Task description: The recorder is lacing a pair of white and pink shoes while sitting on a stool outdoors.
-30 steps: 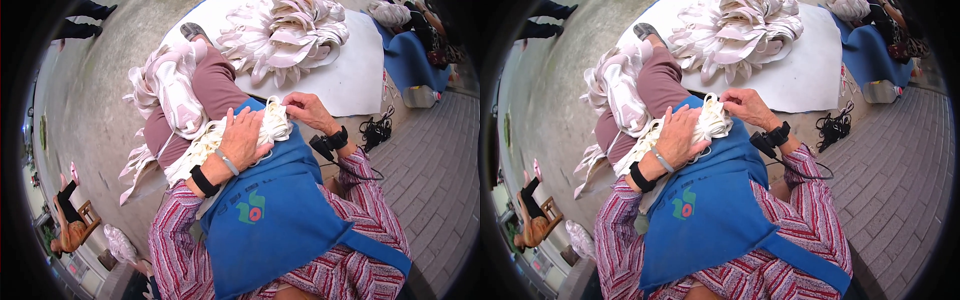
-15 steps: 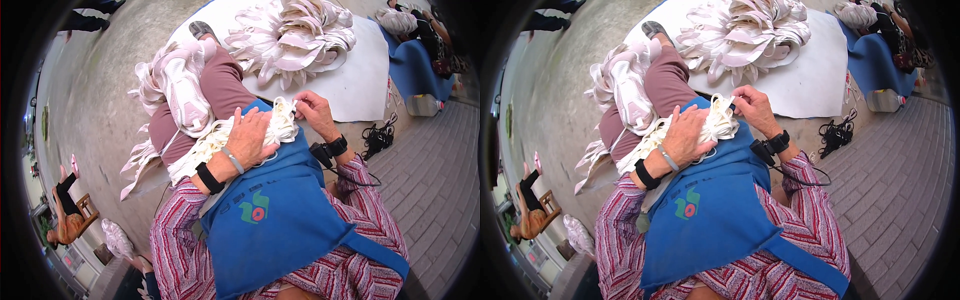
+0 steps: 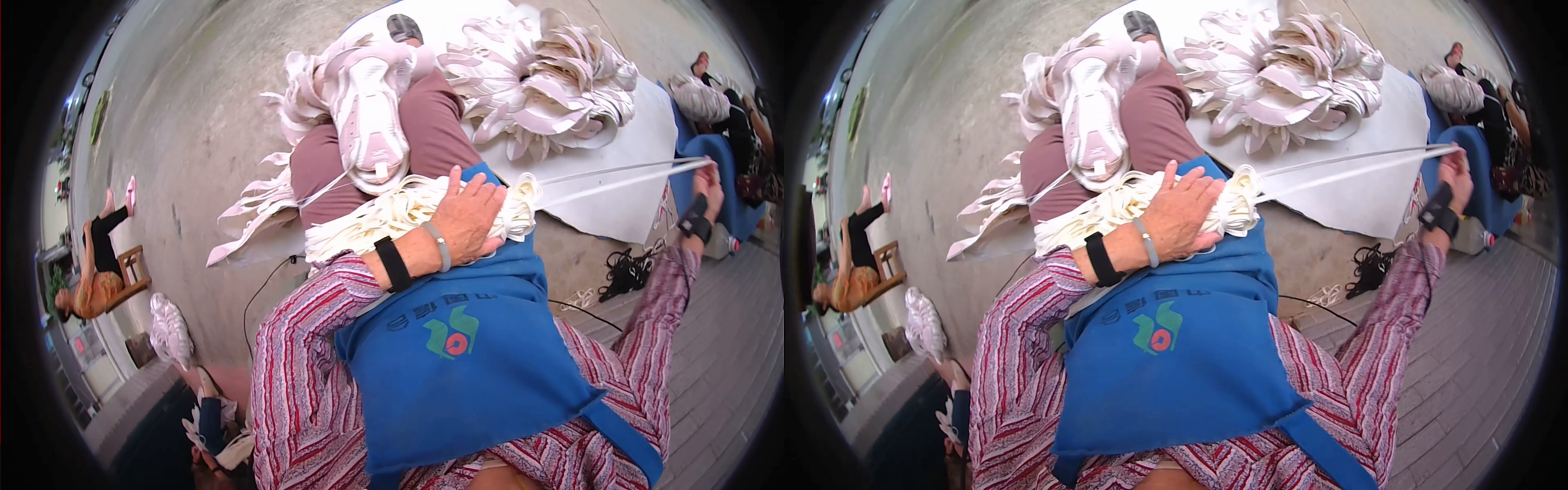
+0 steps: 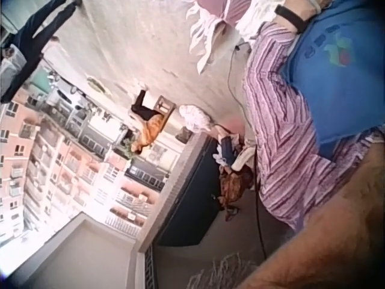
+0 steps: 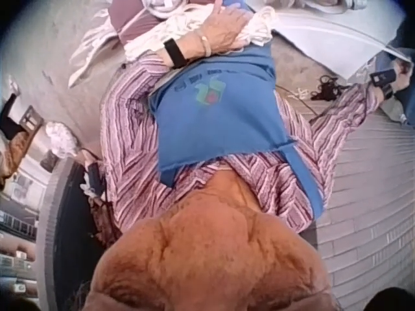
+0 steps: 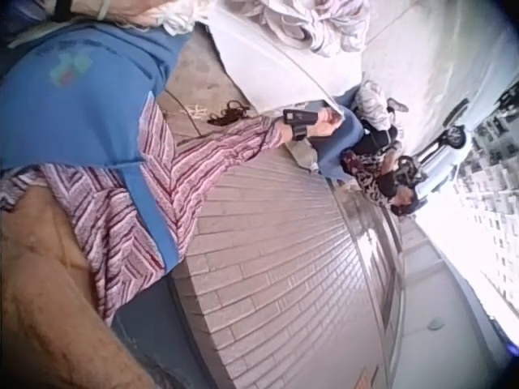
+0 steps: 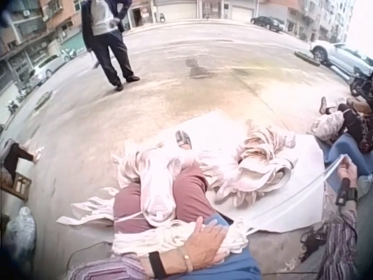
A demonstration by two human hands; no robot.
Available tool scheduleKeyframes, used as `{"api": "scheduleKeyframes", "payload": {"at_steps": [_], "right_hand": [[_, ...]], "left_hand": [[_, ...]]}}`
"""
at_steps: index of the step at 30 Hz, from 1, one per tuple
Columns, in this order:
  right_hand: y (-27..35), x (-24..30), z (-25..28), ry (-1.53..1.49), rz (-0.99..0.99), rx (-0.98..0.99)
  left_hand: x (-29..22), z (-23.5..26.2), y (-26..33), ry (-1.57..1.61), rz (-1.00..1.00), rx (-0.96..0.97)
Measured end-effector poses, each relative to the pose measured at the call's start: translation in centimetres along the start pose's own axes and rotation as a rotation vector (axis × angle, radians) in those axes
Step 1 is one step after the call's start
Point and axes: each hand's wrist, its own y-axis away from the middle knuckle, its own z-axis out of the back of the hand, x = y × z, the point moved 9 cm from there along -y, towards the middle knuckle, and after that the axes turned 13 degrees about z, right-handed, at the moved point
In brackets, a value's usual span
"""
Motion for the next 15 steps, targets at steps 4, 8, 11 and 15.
{"api": "scheduleKeyframes", "payload": {"at_steps": [4,8,11,15], "right_hand": [[13.7,-10.7,-17.8,-0.245,-0.13,0.3],[30.4,-19.2,-34.4,-0.12,-0.294,0.948],[43.2,-24.7,-41.0,-0.119,-0.468,1.094],[49.1,-26.3,-45.7,-0.366,-0.654,1.185]], "left_hand": [[1.9,2.2,2.1,0.132,0.156,-0.02],[4.1,10.5,1.2,0.43,0.131,-0.372],[4.9,15.5,2.2,0.504,0.143,-0.416],[6.0,16.4,1.6,0.839,0.224,-0.251]]}}
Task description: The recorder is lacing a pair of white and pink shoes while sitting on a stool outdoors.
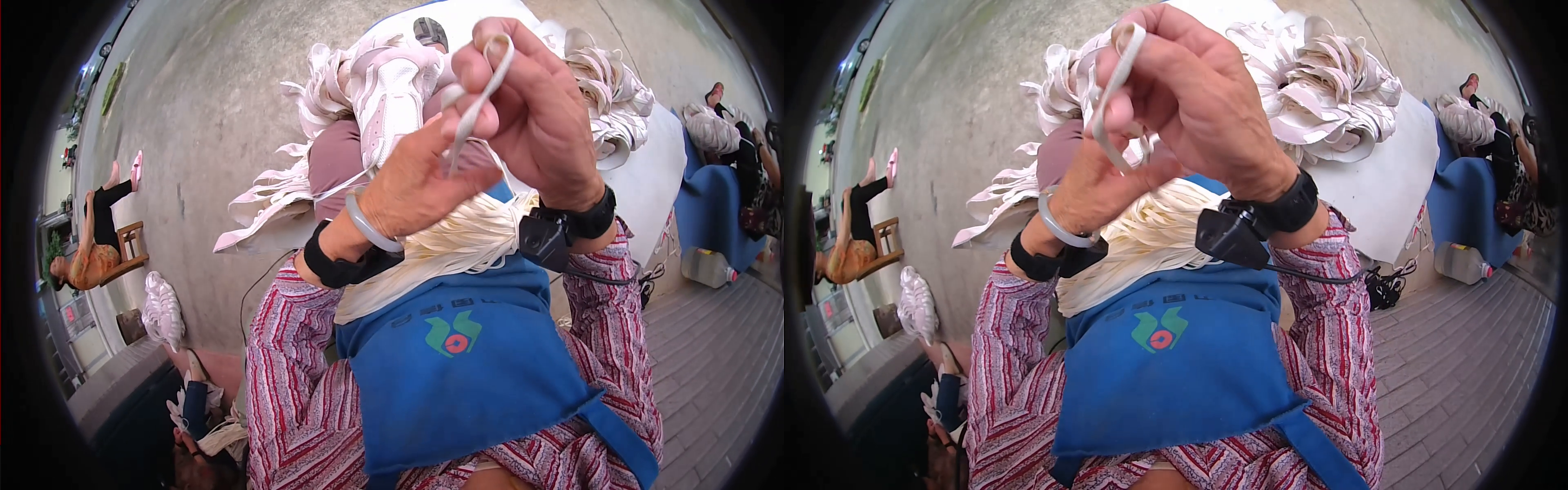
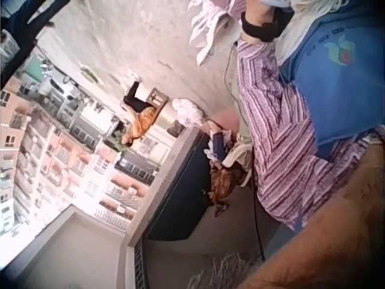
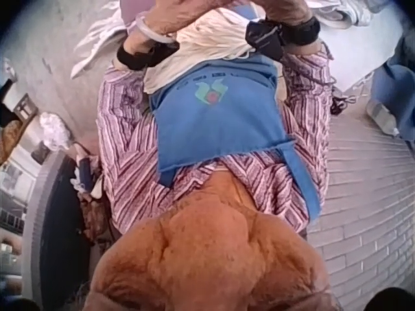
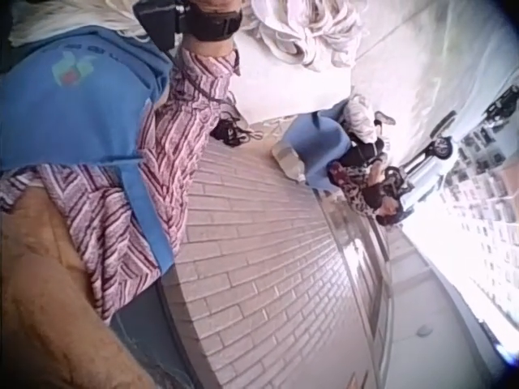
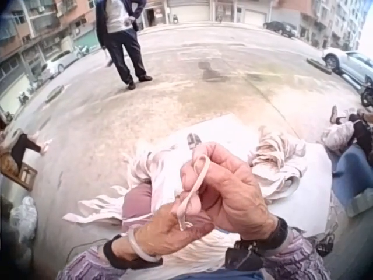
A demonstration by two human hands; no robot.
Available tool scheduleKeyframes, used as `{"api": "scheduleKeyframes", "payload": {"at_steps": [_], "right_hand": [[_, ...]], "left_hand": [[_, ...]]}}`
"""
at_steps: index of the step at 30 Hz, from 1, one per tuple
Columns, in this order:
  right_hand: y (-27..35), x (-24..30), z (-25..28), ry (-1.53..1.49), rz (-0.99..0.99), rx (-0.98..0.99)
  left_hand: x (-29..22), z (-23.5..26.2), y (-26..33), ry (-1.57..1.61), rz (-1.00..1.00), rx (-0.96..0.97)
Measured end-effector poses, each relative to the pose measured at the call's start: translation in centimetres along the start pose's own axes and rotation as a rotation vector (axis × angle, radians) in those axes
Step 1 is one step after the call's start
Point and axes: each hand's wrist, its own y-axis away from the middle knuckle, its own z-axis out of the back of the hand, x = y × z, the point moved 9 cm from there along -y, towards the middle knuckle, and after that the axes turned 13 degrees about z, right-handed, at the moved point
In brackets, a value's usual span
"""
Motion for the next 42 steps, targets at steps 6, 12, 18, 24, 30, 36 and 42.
{"api": "scheduleKeyframes", "payload": {"at_steps": [6,12,18,24,30,36,42], "right_hand": [[1.1,-2.9,5.1,0.761,-0.099,0.018],[7.9,-9.8,3.7,0.738,-0.646,0.344],[10.9,0.5,12.4,1.012,-0.742,0.066],[14.0,10.0,17.2,1.242,-0.749,-0.144],[10.7,12.8,18.0,1.31,-0.478,-0.282],[5.1,-3.2,10.8,0.988,-0.523,0.02],[6.2,-10.1,12.5,0.625,-0.552,-0.083]], "left_hand": [[2.9,3.9,1.5,0.663,0.264,0.054],[2.1,8.4,1.2,0.652,0.197,-0.208],[3.7,13.0,3.3,0.725,0.194,-0.365],[5.4,13.5,4.0,0.623,0.288,-0.468],[7.1,19.1,7.5,0.213,0.333,-0.74],[8.8,20.8,11.1,-0.555,0.41,-0.821],[11.8,20.6,13.4,-0.682,0.591,-0.583]]}}
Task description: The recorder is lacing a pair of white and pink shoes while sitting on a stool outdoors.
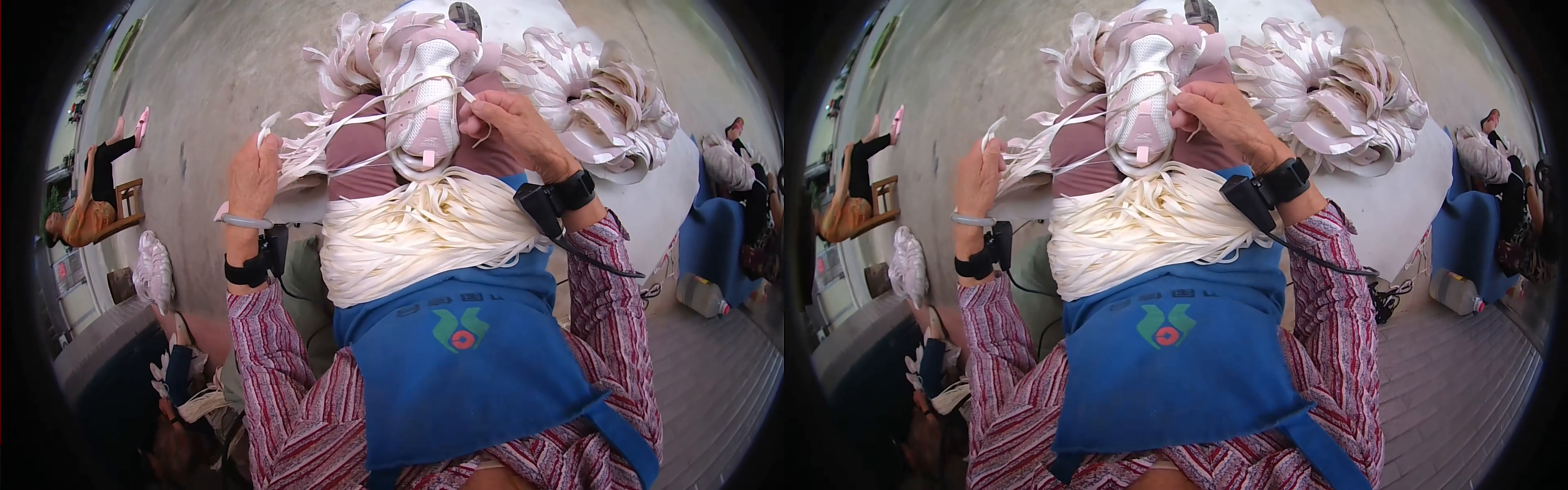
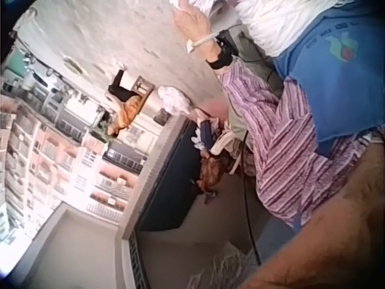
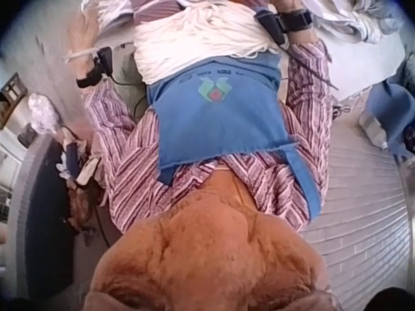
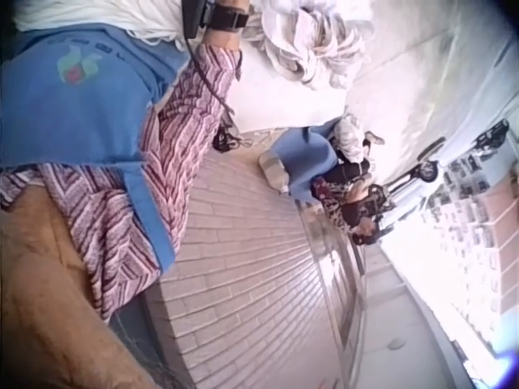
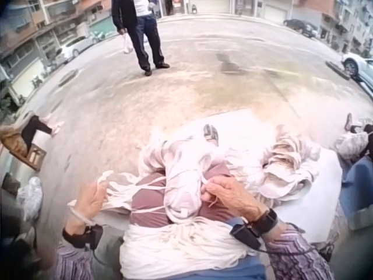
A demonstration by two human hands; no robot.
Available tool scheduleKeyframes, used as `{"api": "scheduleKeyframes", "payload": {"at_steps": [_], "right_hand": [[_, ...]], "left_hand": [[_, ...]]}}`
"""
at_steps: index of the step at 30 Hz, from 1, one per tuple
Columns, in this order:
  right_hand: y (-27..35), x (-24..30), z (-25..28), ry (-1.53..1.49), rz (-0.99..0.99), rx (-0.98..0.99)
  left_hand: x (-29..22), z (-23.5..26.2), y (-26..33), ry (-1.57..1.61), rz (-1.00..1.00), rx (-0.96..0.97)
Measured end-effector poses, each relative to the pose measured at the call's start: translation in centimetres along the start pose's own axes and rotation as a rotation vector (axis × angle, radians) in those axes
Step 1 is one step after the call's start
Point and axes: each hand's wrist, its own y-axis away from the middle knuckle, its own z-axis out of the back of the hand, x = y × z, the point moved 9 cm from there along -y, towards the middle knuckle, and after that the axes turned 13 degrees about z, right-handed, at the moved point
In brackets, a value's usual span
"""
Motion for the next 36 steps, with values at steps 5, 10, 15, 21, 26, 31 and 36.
{"api": "scheduleKeyframes", "payload": {"at_steps": [5,10,15,21,26,31,36], "right_hand": [[0.6,-2.1,-0.3,-0.239,-0.11,-0.103],[0.6,0.7,1.9,0.491,0.132,-0.144],[1.9,4.3,0.8,0.839,0.395,-0.114],[2.5,4.0,-2.7,1.018,0.517,0.227],[1.8,2.4,-2.2,1.062,0.414,0.348],[1.1,6.0,-1.3,1.068,0.715,0.14],[0.3,6.0,0.1,0.844,0.485,-0.011]], "left_hand": [[-3.4,2.0,1.7,0.015,-0.209,-0.552],[-9.1,-1.5,-0.2,0.066,-0.415,-0.378],[-10.5,-9.1,-3.4,-0.08,-0.431,-0.035],[-8.8,-12.3,-4.3,-0.177,-0.328,0.159],[-8.7,-10.0,-3.9,0.291,-0.267,0.15],[-8.0,-9.9,-3.6,0.659,0.085,0.315],[-9.4,-8.1,-2.7,0.714,0.1,0.305]]}}
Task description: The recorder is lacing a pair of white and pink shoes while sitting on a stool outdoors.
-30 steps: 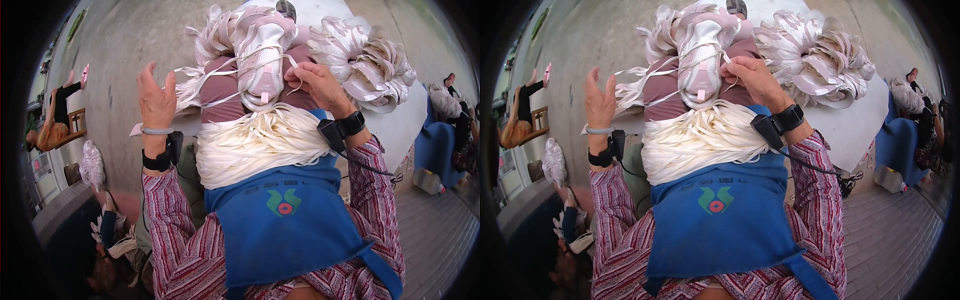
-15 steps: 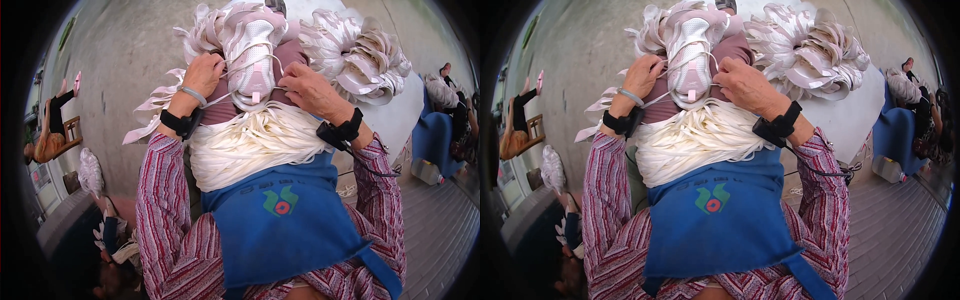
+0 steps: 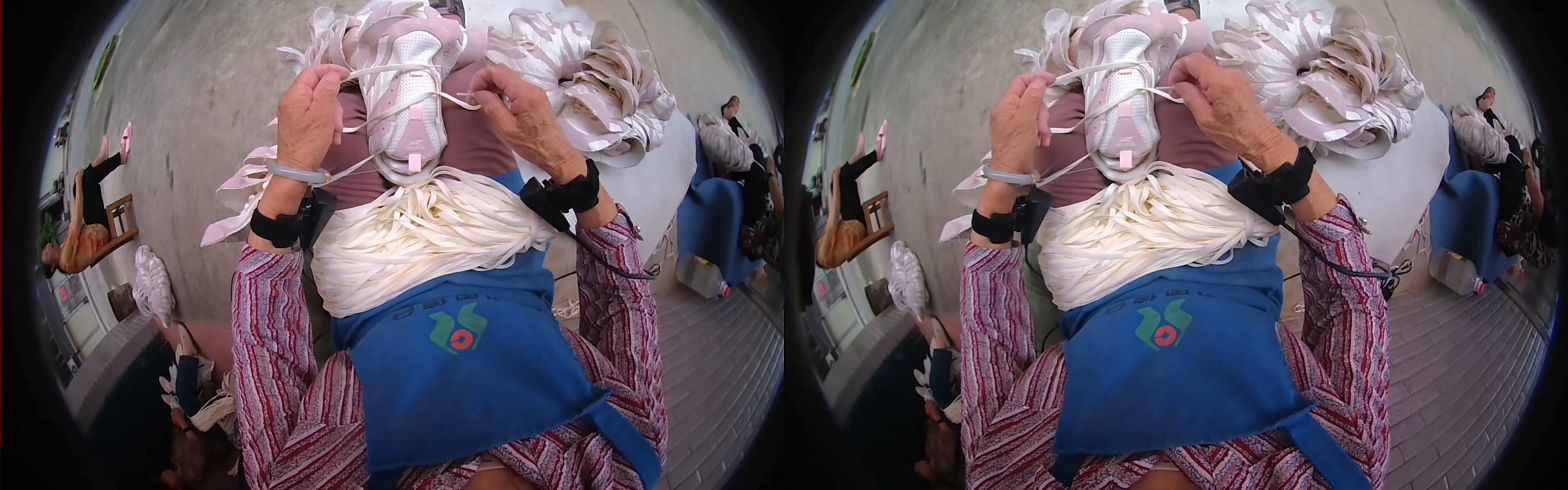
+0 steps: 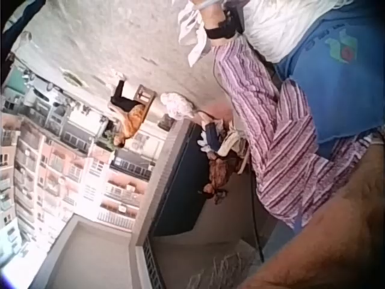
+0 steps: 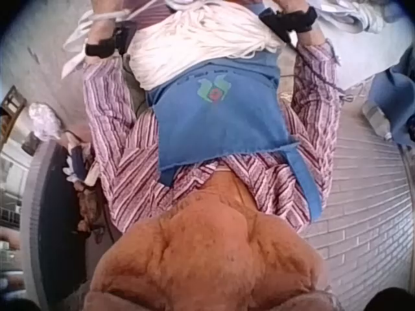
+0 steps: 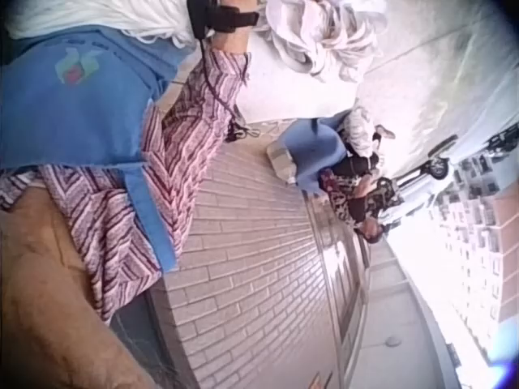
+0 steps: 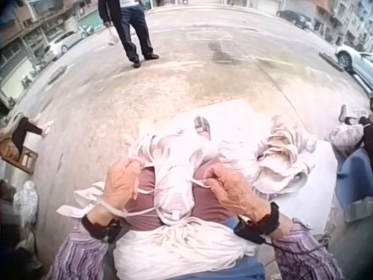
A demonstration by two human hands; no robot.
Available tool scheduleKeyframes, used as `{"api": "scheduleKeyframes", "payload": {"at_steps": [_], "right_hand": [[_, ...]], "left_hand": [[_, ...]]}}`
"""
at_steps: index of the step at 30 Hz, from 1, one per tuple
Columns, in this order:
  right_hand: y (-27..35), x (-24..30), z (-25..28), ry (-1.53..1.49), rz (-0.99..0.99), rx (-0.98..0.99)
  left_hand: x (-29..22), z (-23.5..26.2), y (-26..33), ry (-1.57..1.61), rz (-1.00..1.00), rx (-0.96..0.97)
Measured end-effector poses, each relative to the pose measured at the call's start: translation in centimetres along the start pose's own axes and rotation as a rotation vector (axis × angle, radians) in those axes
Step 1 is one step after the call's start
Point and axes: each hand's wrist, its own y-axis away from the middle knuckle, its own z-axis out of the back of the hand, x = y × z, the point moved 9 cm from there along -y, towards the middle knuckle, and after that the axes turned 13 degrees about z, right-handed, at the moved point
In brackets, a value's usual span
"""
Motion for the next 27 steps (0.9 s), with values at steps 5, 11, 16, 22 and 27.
{"api": "scheduleKeyframes", "payload": {"at_steps": [5,11,16,22,27], "right_hand": [[-0.2,-4.7,-1.1,-0.191,-0.262,-0.048],[-2.5,-3.9,-2.5,-0.043,-0.116,-0.028],[-2.1,-2.5,-4.4,-0.128,-0.095,0.08],[-1.6,-2.6,-4.5,-0.119,-0.112,0.092],[-1.9,-2.0,-5.2,-0.107,-0.037,0.14]], "left_hand": [[-0.2,2.5,-0.3,0.054,-0.049,-0.087],[-0.5,-3.4,0.2,-0.584,-0.135,0.004],[-0.1,-5.2,1.3,-0.901,-0.347,-0.06],[1.0,-5.4,2.0,-0.836,-0.246,0.015],[1.9,-5.0,1.8,-0.828,-0.198,-0.01]]}}
